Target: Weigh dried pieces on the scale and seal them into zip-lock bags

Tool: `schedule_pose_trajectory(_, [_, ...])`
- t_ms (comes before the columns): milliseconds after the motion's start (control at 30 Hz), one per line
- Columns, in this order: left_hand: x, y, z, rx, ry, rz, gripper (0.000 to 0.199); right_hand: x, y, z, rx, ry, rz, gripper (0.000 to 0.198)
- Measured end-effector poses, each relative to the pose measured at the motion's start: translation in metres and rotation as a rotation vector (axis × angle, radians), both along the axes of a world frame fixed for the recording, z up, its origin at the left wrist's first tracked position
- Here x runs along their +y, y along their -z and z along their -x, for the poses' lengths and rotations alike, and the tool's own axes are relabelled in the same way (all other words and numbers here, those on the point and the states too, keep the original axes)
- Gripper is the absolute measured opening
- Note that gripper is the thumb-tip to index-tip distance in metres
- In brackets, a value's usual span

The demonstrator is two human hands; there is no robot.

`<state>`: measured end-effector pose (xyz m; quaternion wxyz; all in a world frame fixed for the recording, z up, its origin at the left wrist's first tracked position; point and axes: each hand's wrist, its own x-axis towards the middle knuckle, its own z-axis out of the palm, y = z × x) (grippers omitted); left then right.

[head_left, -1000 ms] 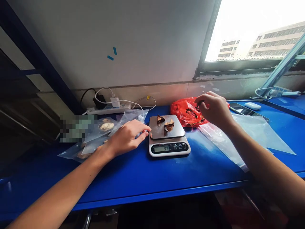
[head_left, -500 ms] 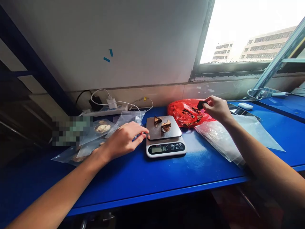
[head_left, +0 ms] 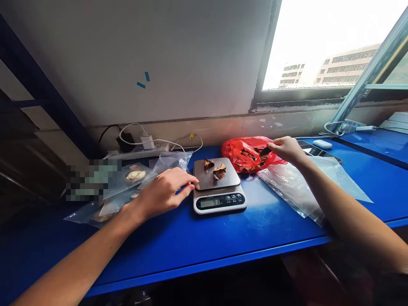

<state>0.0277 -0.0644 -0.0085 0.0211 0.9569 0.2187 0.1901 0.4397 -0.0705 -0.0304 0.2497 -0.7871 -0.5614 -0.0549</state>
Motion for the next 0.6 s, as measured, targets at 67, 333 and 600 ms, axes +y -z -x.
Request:
schedule_pose_trajectory(67, [0.000, 0.000, 0.000, 0.007, 0.005, 0.003, 0.023, 0.007, 0.005, -0.004, -0.045, -0.039, 0.065, 0.026])
schedule_pose_trajectory(333, [0.004, 0.001, 0.001, -0.013, -0.026, 0.007, 0.022, 0.045, -0.009, 0.003, -0.256, -0.192, 0.255, 0.019])
schedule_pose_trajectory(600, [0.005, 0.003, 0.000, -0.049, -0.053, -0.021, 0.022, 0.075, -0.011, 0.022, -0.297, -0.329, 0.253, 0.032])
